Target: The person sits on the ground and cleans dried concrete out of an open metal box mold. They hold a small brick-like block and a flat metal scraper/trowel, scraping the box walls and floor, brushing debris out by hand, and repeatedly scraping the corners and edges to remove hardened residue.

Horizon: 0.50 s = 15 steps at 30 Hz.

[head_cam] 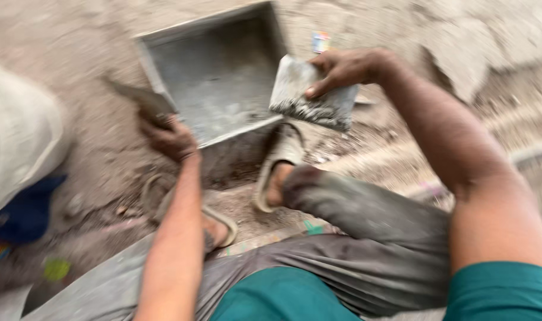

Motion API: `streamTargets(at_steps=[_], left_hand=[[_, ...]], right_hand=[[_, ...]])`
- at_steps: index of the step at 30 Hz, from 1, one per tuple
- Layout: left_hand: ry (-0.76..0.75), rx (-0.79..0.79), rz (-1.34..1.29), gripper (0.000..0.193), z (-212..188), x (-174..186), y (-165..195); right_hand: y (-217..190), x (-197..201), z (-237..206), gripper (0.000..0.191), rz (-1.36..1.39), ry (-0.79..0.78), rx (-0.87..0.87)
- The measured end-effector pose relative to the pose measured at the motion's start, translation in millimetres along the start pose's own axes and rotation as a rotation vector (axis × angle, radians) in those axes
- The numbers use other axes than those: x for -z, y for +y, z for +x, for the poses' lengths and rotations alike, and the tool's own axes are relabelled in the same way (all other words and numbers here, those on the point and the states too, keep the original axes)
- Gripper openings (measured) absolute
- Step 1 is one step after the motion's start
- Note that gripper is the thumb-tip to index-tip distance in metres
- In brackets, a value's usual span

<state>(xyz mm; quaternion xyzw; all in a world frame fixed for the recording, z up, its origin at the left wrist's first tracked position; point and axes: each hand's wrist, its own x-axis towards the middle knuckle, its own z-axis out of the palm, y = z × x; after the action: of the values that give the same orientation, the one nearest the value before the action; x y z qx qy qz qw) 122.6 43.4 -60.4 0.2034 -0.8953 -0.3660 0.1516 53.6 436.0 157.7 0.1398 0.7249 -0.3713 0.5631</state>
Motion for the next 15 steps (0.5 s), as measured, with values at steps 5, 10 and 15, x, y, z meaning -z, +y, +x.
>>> streamTargets(at_steps=[5,10,15], left_hand=[[-0.101,-0.338,-0.203,0.069,-13,19,91],[-0.441,-0.674,-0.181,0.084,-69,41,240],[-0.888,-0.983,0.025,0.085,-157,69,325]], right_hand=[[151,-6,-136,0.066,0.422,0.352,-0.045],[287,-95,-207,0.045,1.111,0.828,-0.021],[375,-182,-202,0.027,1.583,1.055,0.130]])
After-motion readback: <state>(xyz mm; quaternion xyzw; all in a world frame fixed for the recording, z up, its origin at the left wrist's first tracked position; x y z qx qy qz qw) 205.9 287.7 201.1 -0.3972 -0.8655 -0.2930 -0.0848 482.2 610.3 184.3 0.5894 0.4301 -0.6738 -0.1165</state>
